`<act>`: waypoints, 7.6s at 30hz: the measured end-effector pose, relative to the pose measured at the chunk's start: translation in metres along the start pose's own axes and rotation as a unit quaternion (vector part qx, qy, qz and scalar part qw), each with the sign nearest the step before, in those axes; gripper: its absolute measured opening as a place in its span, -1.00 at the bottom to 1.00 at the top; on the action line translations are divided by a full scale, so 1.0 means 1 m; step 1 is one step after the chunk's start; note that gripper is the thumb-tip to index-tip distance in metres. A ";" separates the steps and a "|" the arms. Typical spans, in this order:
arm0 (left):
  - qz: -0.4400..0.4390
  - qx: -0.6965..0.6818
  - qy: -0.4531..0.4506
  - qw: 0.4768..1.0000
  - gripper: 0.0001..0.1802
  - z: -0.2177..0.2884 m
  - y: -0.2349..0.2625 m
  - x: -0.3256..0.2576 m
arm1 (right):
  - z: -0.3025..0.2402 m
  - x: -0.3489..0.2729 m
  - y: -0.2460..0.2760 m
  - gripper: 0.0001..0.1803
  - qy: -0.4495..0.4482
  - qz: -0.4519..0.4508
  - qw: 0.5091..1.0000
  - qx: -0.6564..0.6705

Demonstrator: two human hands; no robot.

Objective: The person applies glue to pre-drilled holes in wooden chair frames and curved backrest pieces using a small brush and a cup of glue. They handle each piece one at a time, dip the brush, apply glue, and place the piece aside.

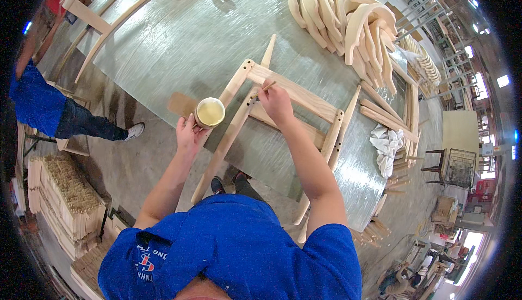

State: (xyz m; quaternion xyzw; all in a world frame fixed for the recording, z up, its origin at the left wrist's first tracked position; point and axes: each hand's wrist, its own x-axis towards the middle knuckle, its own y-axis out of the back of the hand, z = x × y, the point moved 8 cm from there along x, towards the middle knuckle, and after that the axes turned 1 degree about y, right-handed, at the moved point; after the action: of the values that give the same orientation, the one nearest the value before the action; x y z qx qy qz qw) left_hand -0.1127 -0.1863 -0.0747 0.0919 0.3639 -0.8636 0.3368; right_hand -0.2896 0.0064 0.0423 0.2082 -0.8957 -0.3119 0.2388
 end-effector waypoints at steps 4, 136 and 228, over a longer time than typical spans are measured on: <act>-0.006 0.012 -0.006 1.000 -0.85 0.000 0.000 -0.001 | -0.002 0.009 -0.001 -0.84 0.006 -0.005 1.000 0.014; -0.201 0.154 0.126 0.959 -0.79 -0.232 -0.274 -0.118 | 0.170 -0.251 0.271 -0.83 -0.247 0.316 0.766 0.503; -0.141 0.201 0.108 0.963 -0.78 -0.194 -0.158 -0.126 | 0.261 -0.313 0.229 -0.93 -0.295 0.316 0.739 0.517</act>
State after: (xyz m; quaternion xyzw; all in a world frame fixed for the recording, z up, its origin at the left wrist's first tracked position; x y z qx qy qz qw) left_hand -0.1368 0.0932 -0.0739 0.1980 0.2263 -0.9426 0.1452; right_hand -0.2361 0.4542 -0.0809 -0.0979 -0.9594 0.2464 -0.0964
